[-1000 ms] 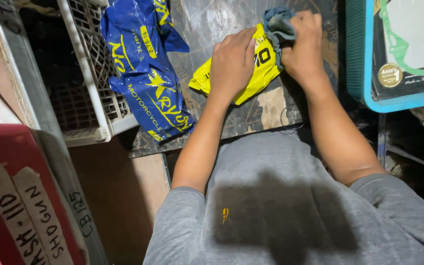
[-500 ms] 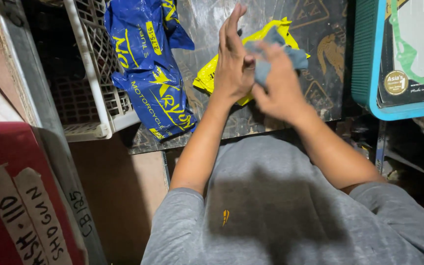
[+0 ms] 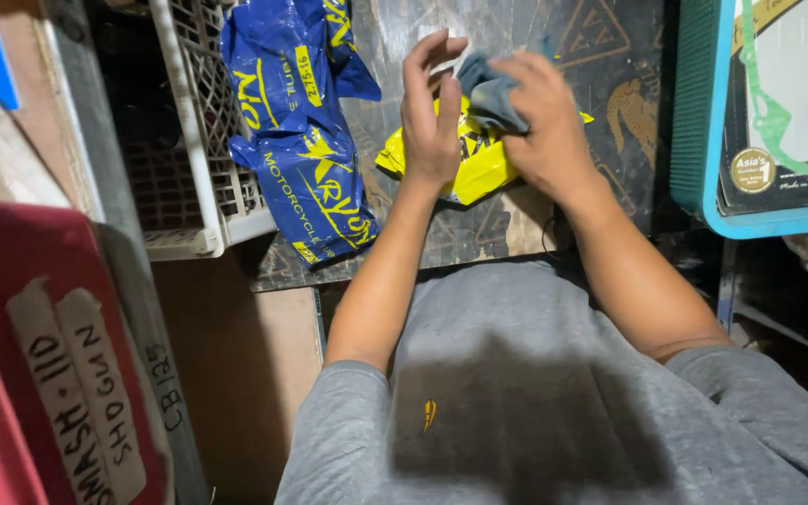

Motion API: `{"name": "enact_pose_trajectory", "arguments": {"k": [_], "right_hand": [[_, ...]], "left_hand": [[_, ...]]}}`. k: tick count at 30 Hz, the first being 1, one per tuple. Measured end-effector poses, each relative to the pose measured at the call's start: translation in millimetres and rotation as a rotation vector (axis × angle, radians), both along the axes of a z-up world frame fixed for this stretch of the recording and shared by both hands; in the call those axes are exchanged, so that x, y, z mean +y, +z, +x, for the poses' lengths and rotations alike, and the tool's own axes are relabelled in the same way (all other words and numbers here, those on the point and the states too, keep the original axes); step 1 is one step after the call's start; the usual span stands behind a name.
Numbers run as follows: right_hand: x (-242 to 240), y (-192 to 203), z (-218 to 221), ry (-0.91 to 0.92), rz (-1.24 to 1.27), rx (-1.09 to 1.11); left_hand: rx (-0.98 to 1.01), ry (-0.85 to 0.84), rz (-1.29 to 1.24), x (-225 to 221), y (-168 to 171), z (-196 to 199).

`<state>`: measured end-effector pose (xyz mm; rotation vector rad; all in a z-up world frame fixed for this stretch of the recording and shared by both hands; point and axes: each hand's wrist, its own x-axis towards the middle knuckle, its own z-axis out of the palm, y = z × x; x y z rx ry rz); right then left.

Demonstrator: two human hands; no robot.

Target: The person wipes down motorcycle inner tubes and their yellow packaging with a cloth by hand.

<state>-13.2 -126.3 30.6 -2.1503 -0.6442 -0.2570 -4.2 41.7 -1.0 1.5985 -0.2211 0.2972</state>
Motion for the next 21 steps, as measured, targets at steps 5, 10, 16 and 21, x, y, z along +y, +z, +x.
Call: {"name": "enact_pose_trajectory", "arguments": {"k": [5, 10, 16, 21], "right_hand": [[-5.6, -1.5, 7.6, -0.015, 0.050, 0.047], [0.1, 0.6, 2.5, -0.014, 0.072, 0.046], [-7.3, -4.1, 1.1, -0.031, 0.053, 0.013], [-9.5, -2.8, 2.3, -0.017, 0.016, -0.014]], "left_hand": [[0.044, 0.070, 0.429, 1.7, 58.4, -29.0], [0.102, 0.173, 1.125, 19.6, 46.0, -44.3], [0.348, -0.053, 1.057, 30.6, 40.9, -38.9], [0.336, -0.315, 1.102, 41.4, 40.1, -37.7]]}}
